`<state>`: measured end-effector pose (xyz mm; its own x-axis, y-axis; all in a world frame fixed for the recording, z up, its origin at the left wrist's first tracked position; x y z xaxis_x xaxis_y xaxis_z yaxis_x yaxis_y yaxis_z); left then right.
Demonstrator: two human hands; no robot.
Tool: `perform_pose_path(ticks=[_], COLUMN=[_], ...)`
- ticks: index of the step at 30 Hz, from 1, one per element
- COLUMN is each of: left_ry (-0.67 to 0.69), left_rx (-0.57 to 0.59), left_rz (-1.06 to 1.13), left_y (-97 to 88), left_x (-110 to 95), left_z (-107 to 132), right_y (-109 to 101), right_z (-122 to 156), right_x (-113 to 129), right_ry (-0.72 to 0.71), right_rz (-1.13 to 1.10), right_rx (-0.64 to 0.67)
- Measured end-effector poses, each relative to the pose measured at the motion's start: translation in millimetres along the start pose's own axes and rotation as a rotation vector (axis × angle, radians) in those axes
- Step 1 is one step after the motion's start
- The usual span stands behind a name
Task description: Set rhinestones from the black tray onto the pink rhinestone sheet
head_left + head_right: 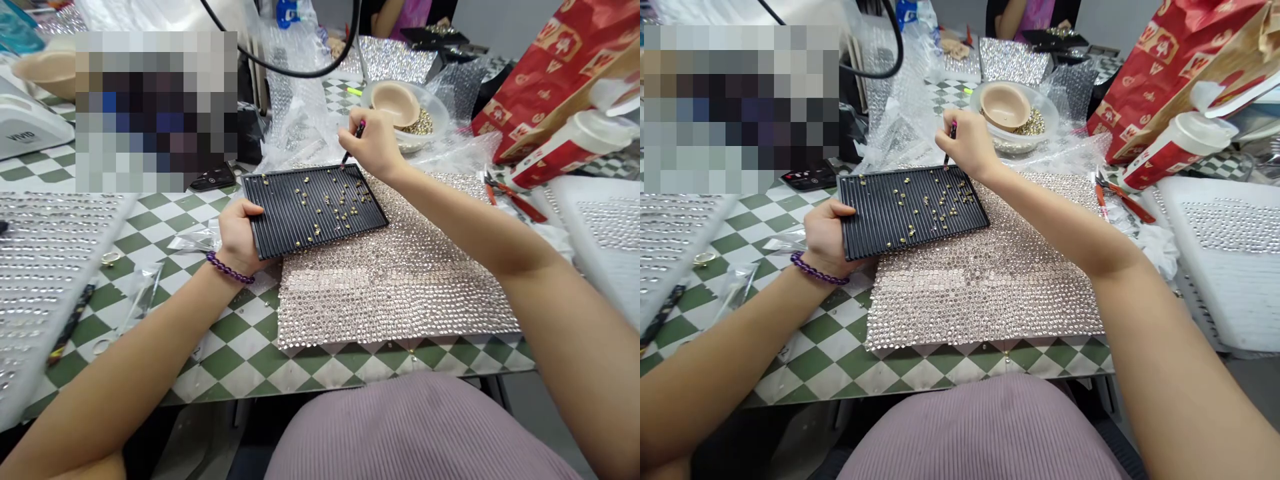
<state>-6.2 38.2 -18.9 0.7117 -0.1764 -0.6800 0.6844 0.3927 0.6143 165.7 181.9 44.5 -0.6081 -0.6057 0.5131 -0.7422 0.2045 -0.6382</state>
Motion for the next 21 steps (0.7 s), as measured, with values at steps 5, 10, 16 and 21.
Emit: perform_pose_path(ticks=[5,10,16,21], left_ry=[0.022,0.007,0.004,0.004], left_rx=[0.009,0.013,-0.002,0.003], left_rz=[-0.026,-0.024,-0.024,-0.023], left_y=[0.7,0.2,-0.8,0.8], left_x=[-0.9,-0.3,-0.3,-0.3], left_z=[0.9,-0.1,-0.4,1.5], right_y=[7.6,6.9,3.2,8.0], right_z=[0.6,-0.5,-3.9,-2.9], right_x=[-6.3,-5.6,-4.2,-7.6], right_ry=[-0.006,0.004,0.048,0.01], right_rz=[0.017,0.028,0.017,0.017], right_rx=[0.034,0.013,-0.02,-0.002])
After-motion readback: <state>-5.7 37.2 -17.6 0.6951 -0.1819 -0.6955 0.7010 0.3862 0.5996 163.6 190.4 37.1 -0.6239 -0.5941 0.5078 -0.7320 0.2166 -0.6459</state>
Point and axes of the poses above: each hand's wrist, its own z-axis away from the middle knuckle, its own y-axis out of the palm, x = y × z, the point moved 5 cm from there along -z, towards the middle knuckle, and after that the axes turned 1 degree about y, right-handed, at the moved point
